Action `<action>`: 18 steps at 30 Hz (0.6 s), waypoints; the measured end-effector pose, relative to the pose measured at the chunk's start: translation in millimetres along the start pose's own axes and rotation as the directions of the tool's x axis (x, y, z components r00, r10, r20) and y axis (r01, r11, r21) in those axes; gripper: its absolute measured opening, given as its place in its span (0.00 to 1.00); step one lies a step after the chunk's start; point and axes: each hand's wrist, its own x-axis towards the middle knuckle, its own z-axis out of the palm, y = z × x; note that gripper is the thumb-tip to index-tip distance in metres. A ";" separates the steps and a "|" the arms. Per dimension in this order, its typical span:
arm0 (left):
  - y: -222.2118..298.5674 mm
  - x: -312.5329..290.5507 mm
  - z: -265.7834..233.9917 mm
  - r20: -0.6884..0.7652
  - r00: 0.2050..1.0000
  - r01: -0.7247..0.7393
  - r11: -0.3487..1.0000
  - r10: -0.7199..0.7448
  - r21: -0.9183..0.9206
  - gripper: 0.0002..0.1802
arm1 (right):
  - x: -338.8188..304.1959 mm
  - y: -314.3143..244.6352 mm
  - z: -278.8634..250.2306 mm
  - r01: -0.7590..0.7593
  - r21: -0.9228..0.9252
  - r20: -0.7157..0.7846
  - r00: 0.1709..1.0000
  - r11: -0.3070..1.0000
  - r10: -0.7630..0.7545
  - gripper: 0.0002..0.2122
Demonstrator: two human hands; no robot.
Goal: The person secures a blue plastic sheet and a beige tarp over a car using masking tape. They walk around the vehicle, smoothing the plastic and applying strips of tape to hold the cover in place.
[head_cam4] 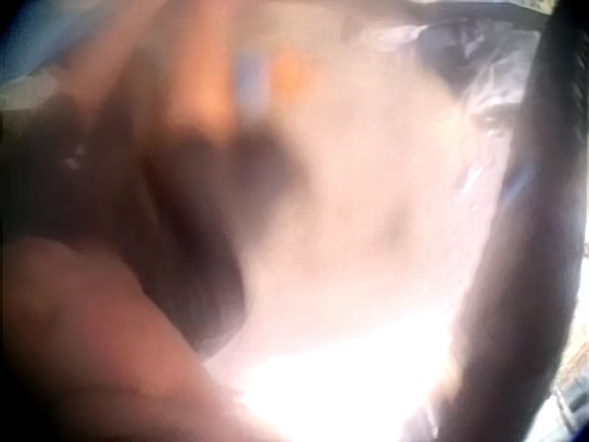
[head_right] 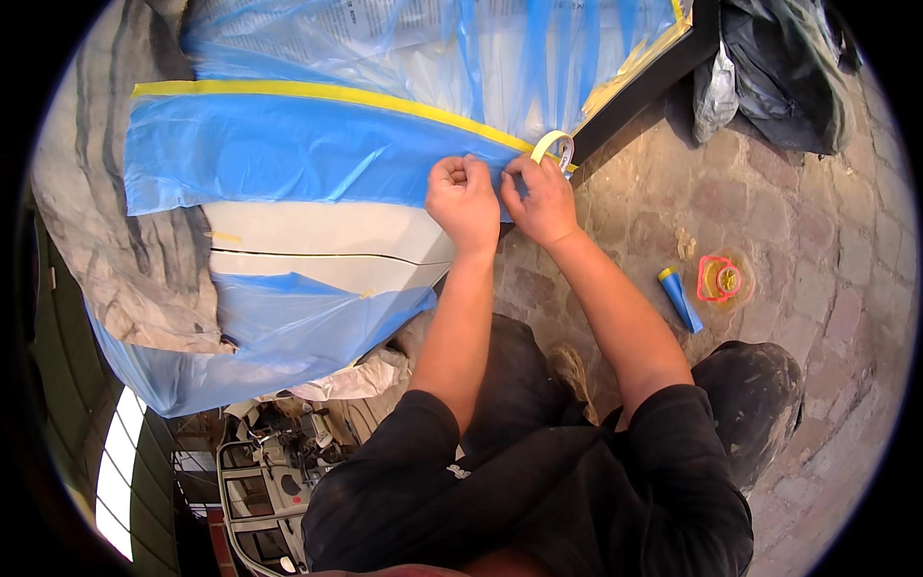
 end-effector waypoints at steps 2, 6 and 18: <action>-2.9 -0.7 -5.8 -0.018 1.000 0.003 1.000 -0.003 -0.017 0.07 | 1.1 -5.0 -0.9 -0.023 0.052 -0.009 1.000 0.998 0.023 0.14; -15.7 -5.9 -27.6 -0.003 0.998 -0.061 0.997 0.061 -0.051 0.09 | 3.7 -21.3 -1.3 0.148 -0.038 -0.017 0.989 0.988 -0.149 0.23; -42.2 17.8 -74.1 0.688 0.518 -0.852 0.379 0.508 0.361 0.37 | -68.7 -44.6 14.3 0.180 0.036 0.594 0.787 0.983 -0.166 0.28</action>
